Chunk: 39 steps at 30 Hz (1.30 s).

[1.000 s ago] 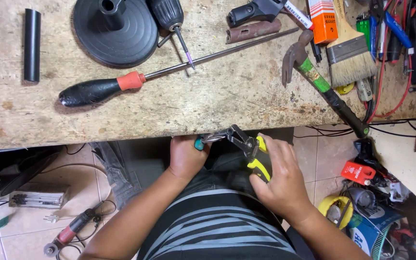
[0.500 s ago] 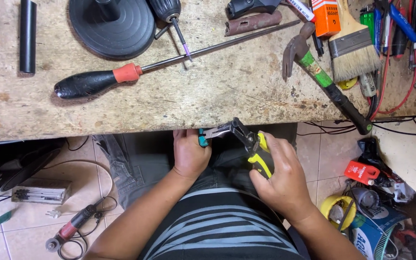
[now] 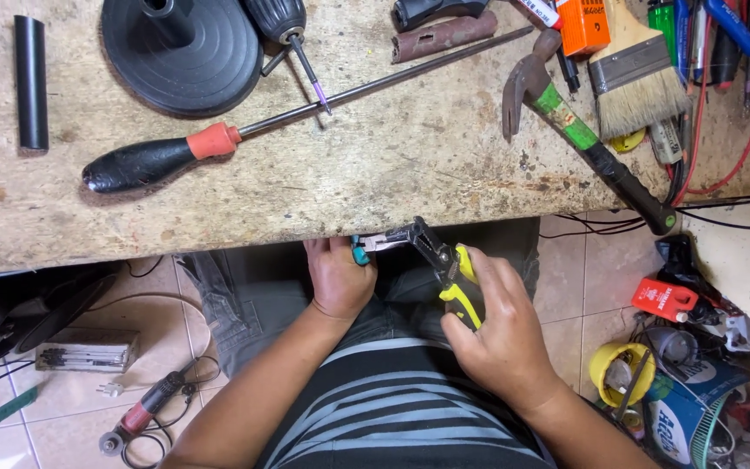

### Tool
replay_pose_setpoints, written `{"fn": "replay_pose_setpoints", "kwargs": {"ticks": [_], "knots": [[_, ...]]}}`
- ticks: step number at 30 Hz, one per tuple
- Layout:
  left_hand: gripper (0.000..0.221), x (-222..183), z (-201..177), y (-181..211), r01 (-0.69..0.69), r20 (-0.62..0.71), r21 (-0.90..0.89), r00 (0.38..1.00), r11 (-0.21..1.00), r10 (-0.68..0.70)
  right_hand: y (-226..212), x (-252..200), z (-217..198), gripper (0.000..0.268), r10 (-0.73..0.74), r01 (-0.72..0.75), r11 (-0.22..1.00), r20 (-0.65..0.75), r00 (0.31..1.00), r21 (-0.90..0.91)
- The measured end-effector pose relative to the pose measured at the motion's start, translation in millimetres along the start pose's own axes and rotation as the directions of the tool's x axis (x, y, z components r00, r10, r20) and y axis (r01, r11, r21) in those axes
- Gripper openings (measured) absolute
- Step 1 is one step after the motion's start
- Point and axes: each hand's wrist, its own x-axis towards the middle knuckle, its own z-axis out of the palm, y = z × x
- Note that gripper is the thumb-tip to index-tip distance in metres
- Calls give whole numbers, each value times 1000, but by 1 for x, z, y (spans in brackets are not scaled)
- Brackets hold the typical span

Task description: Assembling small metal and plastic components for a stand using pliers and a hammer on a workbench.

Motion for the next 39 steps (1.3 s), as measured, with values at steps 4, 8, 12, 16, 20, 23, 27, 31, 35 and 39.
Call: {"fn": "replay_pose_setpoints", "kwargs": {"ticks": [4, 8, 12, 16, 20, 23, 27, 31, 35, 39], "knots": [[55, -3, 5, -2, 10, -7, 4, 1000, 1000, -10, 0, 0, 1, 71, -17, 16, 1000, -22, 1000, -3], [47, -2, 6, -1, -1, -30, -3, 1000, 1000, 1, -1, -1, 2, 72, 4, -6, 999, -40, 999, -40], [48, -3, 7, -3, 9, -32, -8, 999, 1000, -9, -4, 0, 0, 69, 3, -4, 1000, -45, 999, -11], [42, -2, 6, -2, -5, -46, -5, 999, 1000, 5, -3, -1, -1, 70, 7, -8, 1000, -44, 999, -21], [41, -1, 5, 0, -7, -51, -6, 999, 1000, 7, -1, -3, 0, 73, 8, -10, 999, -31, 999, -48], [44, -1, 5, -1, -7, -56, -21, 998, 1000, 5, 0, -3, 1, 73, 7, -8, 999, -25, 1000, -47], [42, -1, 5, -1, -16, -65, -29, 998, 999, 14, -2, -3, 0, 72, 21, -22, 999, -20, 1000, -33], [46, -2, 5, -1, -1, -42, -21, 999, 1000, 0, 0, -4, 1, 72, 0, -1, 1000, -39, 999, -25], [43, -2, 6, -2, 1, -51, -28, 999, 1000, -3, 2, -5, 2, 72, 7, -7, 1000, -24, 1000, -29], [36, -1, 6, -1, 9, -70, -52, 997, 999, -13, 2, -5, 2, 71, -9, 9, 1000, -26, 1000, -21]]}}
